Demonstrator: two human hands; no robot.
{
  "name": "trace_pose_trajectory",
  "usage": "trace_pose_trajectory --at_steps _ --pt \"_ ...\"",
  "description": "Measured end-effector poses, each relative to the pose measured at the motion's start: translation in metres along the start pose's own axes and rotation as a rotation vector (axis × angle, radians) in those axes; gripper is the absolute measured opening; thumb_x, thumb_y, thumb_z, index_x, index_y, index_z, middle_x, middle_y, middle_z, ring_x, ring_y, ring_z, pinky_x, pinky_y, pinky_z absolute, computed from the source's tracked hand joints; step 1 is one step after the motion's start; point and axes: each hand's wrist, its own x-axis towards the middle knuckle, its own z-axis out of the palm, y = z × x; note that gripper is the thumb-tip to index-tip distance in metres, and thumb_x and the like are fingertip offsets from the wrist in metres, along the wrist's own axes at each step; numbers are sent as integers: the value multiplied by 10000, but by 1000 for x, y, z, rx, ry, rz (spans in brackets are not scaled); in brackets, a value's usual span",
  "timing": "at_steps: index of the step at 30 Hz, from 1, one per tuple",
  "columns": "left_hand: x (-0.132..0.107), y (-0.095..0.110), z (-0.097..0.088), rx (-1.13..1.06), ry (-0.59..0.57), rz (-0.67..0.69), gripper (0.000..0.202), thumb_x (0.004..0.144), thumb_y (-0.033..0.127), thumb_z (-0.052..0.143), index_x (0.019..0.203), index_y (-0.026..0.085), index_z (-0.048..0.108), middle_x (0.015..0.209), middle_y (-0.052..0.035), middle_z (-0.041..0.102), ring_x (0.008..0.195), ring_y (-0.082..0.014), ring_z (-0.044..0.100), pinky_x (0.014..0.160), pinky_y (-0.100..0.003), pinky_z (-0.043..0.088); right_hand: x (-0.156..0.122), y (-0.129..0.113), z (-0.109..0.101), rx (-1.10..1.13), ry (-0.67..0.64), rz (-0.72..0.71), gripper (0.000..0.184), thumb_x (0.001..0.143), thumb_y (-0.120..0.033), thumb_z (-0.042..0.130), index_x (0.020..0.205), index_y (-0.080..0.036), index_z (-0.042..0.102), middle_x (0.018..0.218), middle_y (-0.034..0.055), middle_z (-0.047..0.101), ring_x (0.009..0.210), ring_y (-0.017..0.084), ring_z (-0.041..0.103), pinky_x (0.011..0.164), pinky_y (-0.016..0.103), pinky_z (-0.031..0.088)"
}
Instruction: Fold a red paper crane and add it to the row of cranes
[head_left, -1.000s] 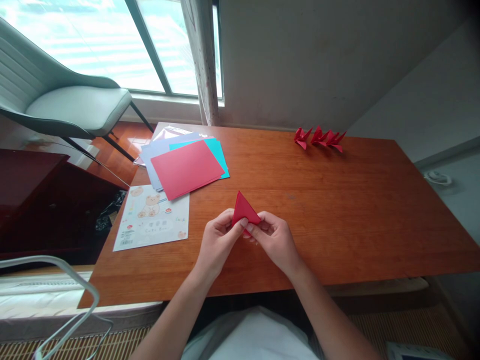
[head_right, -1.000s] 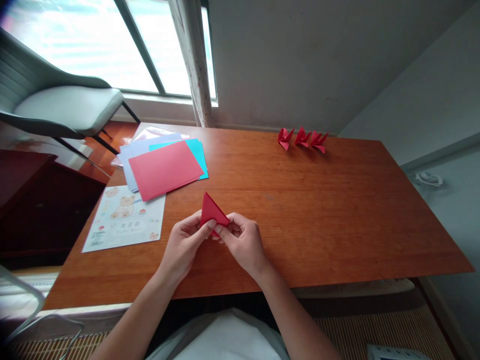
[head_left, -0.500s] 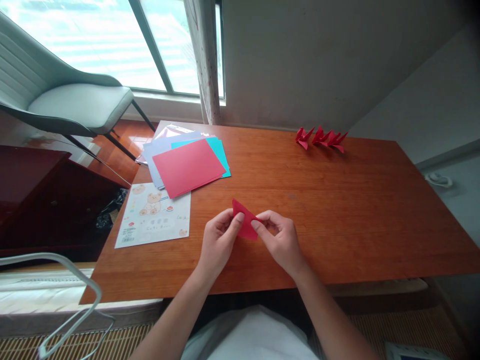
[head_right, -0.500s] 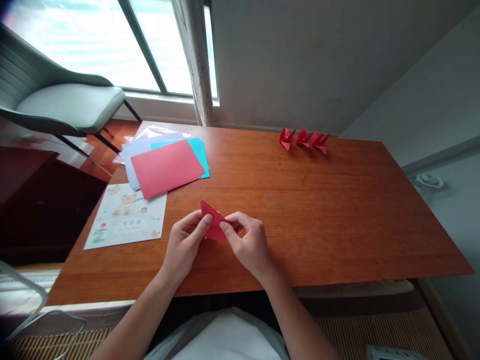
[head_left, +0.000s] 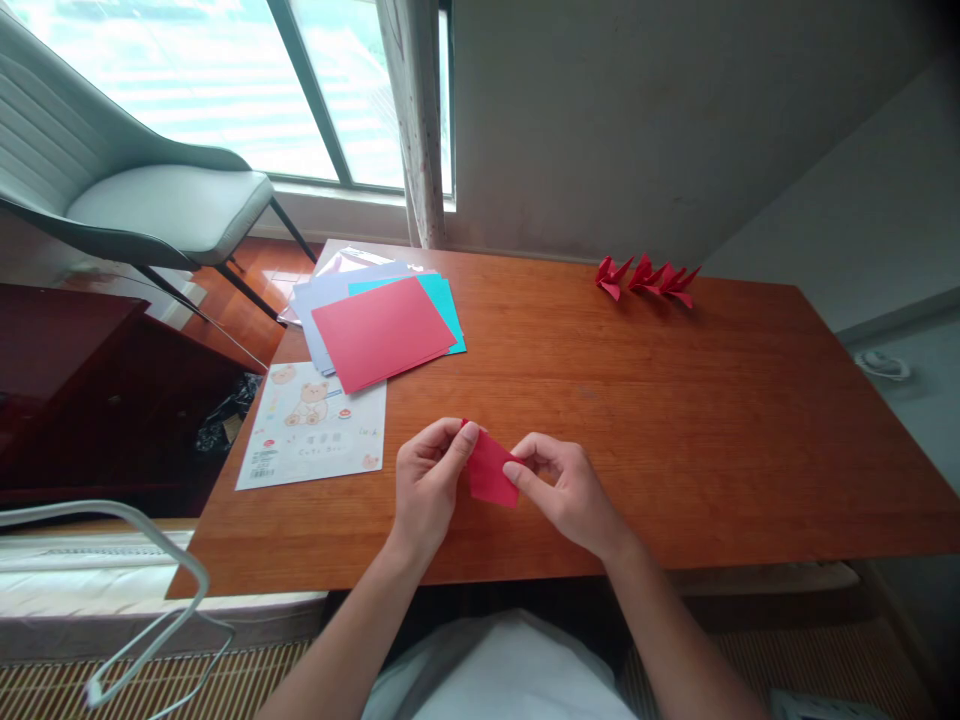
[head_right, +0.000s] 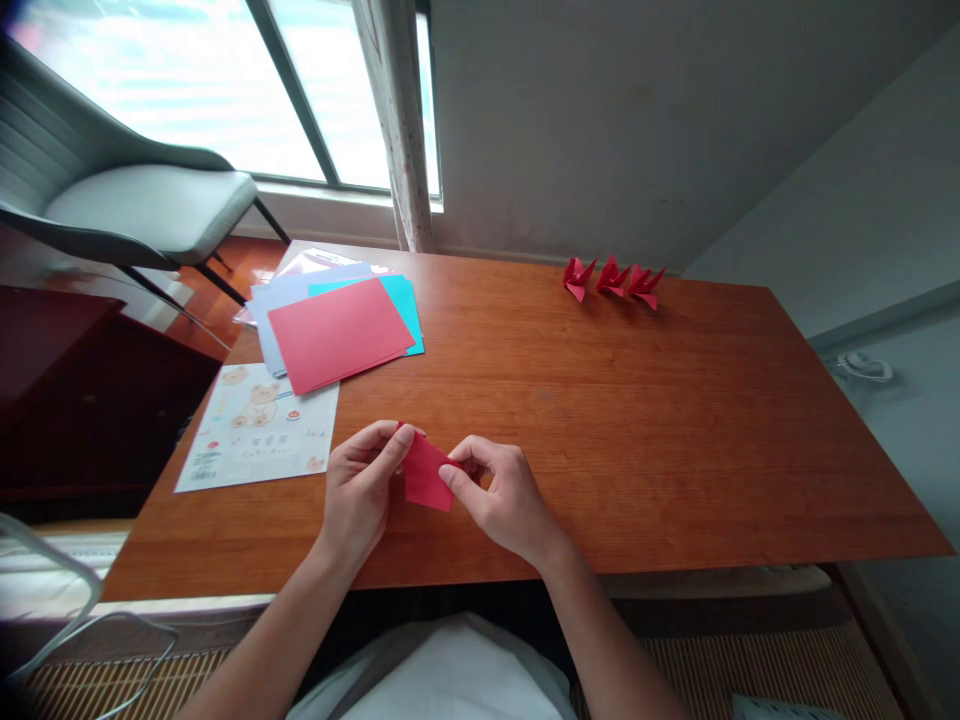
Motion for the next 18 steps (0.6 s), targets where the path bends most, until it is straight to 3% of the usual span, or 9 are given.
trace_pose_trajectory --at_steps 6,13,18 --pt "1 3 3 23 -67 -39 276 885 454 694 888 179 713 710 12 627 594 -100 508 550 -209 408 1 7 1 106 92 41 212 920 -392 646 813 -209 663 736 12 663 674 161 595 636 278 473" --pt "1 3 9 92 -307 -75 252 798 394 798 847 161 714 754 -23 693 660 -133 584 629 -230 462 4 9 3 241 318 75 235 882 -429 693 814 -208 646 725 6 657 657 158 601 608 268 484" --pt "1 1 6 114 -262 -73 248 811 380 783 773 153 692 685 -14 656 620 -123 563 598 -222 448 4 13 5 197 313 44 213 890 -424 686 865 -213 669 810 28 702 723 173 641 649 282 502"
